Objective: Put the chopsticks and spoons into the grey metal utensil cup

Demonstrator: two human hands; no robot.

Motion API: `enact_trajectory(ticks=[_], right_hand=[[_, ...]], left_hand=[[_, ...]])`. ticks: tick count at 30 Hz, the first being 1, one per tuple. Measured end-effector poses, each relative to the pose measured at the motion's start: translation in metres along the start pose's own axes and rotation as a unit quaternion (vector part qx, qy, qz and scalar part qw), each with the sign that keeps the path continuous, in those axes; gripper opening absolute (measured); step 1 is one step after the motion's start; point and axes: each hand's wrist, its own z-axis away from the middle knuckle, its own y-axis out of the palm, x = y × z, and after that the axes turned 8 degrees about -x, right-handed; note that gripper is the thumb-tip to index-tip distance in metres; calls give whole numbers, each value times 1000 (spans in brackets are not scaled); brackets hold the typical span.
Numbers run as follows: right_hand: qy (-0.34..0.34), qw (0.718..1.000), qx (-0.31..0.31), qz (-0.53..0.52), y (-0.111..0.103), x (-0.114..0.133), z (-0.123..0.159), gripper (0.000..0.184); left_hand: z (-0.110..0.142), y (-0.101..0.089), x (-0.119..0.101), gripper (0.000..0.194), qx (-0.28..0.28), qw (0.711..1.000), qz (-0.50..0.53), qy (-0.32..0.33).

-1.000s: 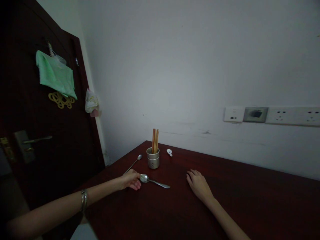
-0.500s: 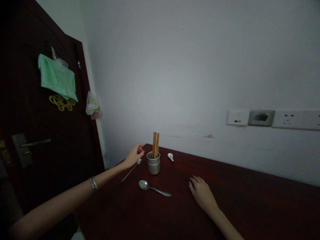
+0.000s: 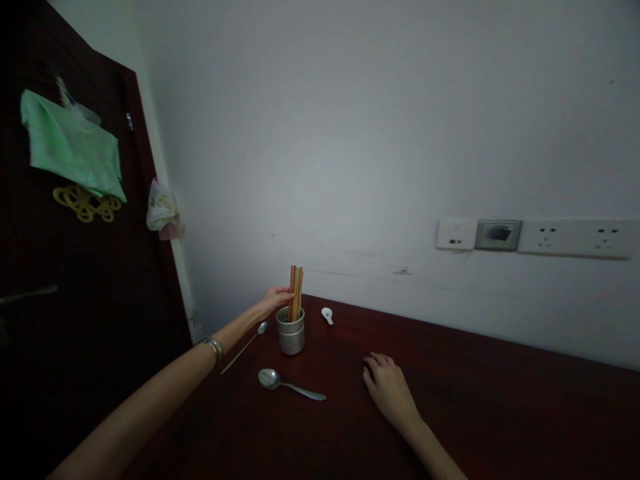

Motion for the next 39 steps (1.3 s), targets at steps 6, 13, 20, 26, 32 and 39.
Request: enact_trajectory(ticks=[6, 13, 20, 26, 32, 39], right_hand=[[3, 1000, -3, -1, 0, 0, 0, 40], [5, 1000, -1, 12, -1, 3, 1, 40], [25, 998, 15, -51, -8, 4, -7, 39], [90, 947, 11, -309, -52, 52, -39, 31], [146, 791, 101, -586, -77, 141, -41, 41], [151, 757, 133, -621, -57, 189, -24, 40]], left_hand=[[1, 4, -2, 14, -16, 999, 19, -34], [1, -2, -36, 14, -56, 997, 41, -20], [7, -23, -108, 14, -149, 981, 86, 94], [41, -14, -143, 13, -121, 980, 113, 111], [94, 11, -123, 12, -19, 994, 103, 22], [133, 3, -81, 16, -5, 995, 79, -61]])
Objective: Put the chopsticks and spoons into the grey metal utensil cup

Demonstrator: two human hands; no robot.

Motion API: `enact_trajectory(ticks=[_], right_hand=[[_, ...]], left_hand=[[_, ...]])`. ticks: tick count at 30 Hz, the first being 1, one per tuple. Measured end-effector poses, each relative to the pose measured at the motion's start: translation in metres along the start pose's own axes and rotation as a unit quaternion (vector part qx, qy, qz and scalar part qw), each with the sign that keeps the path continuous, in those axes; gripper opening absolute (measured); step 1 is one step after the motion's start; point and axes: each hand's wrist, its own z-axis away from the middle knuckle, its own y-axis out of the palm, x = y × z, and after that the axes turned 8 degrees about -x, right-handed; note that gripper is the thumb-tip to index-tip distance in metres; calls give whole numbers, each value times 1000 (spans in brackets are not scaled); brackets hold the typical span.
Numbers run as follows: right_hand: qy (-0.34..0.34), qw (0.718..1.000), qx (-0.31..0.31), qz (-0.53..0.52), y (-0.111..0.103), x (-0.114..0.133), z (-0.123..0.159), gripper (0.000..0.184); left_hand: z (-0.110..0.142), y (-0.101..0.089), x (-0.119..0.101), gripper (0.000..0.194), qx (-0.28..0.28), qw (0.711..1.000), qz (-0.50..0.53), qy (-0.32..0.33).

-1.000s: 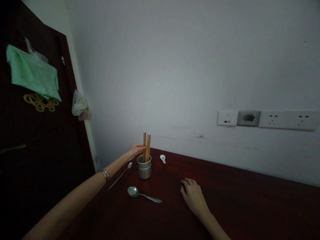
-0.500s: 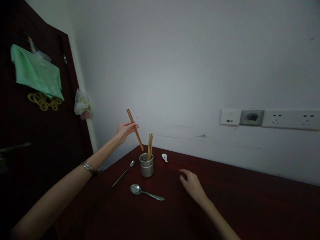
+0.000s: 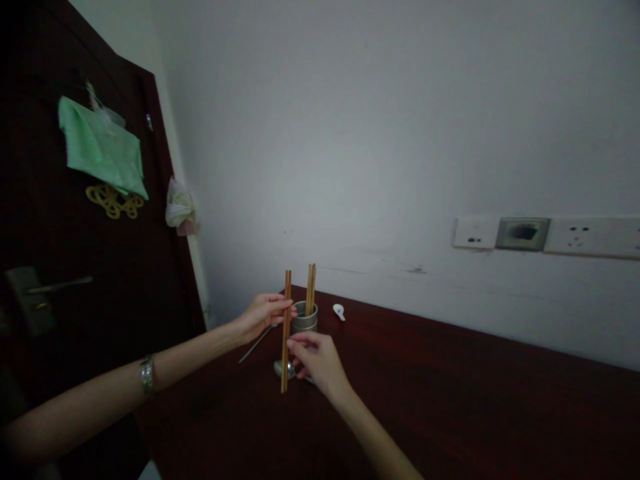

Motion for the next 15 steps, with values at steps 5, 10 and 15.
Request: enact_trajectory(ticks=[5, 10, 15], right_hand=[[44, 999, 9, 25, 14, -23, -3, 33], [97, 992, 24, 82, 26, -40, 4, 19], [144, 969, 70, 187, 33, -61, 19, 15]], left_hand=[[11, -17, 20, 19, 4, 999, -19, -27], [-1, -45, 30, 24, 6, 998, -43, -34], [-34, -97, 31, 19, -41, 976, -201, -78]])
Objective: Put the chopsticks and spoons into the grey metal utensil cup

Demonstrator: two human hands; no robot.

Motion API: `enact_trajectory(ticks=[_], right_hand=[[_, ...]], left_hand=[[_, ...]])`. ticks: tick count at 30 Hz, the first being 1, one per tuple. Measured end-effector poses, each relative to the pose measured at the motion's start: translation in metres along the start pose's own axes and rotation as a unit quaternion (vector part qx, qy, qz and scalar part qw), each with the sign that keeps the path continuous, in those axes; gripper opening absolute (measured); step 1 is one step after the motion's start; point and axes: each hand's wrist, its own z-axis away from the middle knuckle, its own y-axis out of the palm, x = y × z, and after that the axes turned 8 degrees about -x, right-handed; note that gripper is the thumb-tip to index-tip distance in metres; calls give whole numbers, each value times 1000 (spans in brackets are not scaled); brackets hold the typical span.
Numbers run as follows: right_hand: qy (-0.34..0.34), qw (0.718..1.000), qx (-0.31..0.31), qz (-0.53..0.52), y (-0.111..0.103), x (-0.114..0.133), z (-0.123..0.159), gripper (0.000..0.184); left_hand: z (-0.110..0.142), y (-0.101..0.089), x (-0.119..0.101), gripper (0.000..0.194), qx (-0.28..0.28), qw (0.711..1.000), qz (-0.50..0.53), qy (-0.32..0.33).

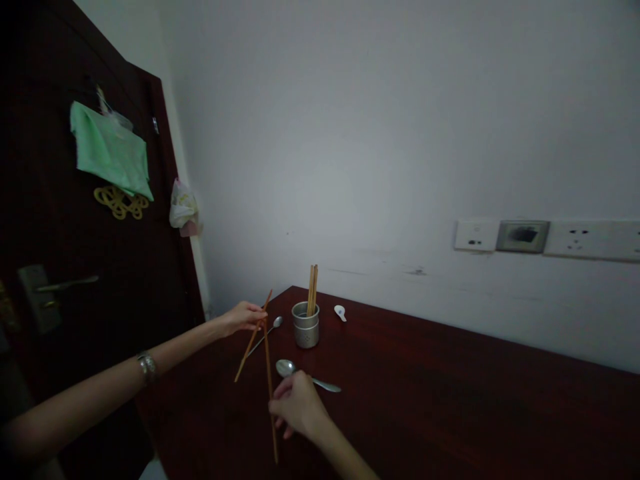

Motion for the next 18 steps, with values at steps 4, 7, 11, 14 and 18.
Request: enact_trajectory(ticks=[4, 7, 11, 14, 18], right_hand=[[7, 995, 5, 101, 6, -8, 7, 17], [-6, 981, 4, 195, 5, -1, 15, 13], [-65, 936, -36, 343, 3, 12, 25, 15], [-106, 906, -55, 405, 4, 15, 30, 22], [-123, 894, -55, 427, 3, 16, 34, 30]], left_hand=[[-20, -28, 18, 17, -62, 970, -237, -14], [-27, -35, 34, 19, -66, 924, -375, -22], [-33, -34, 50, 19, -59, 913, -401, -40], [-36, -31, 57, 23, -51, 913, -401, -58], [-38, -30, 62, 26, -41, 908, -411, -73]])
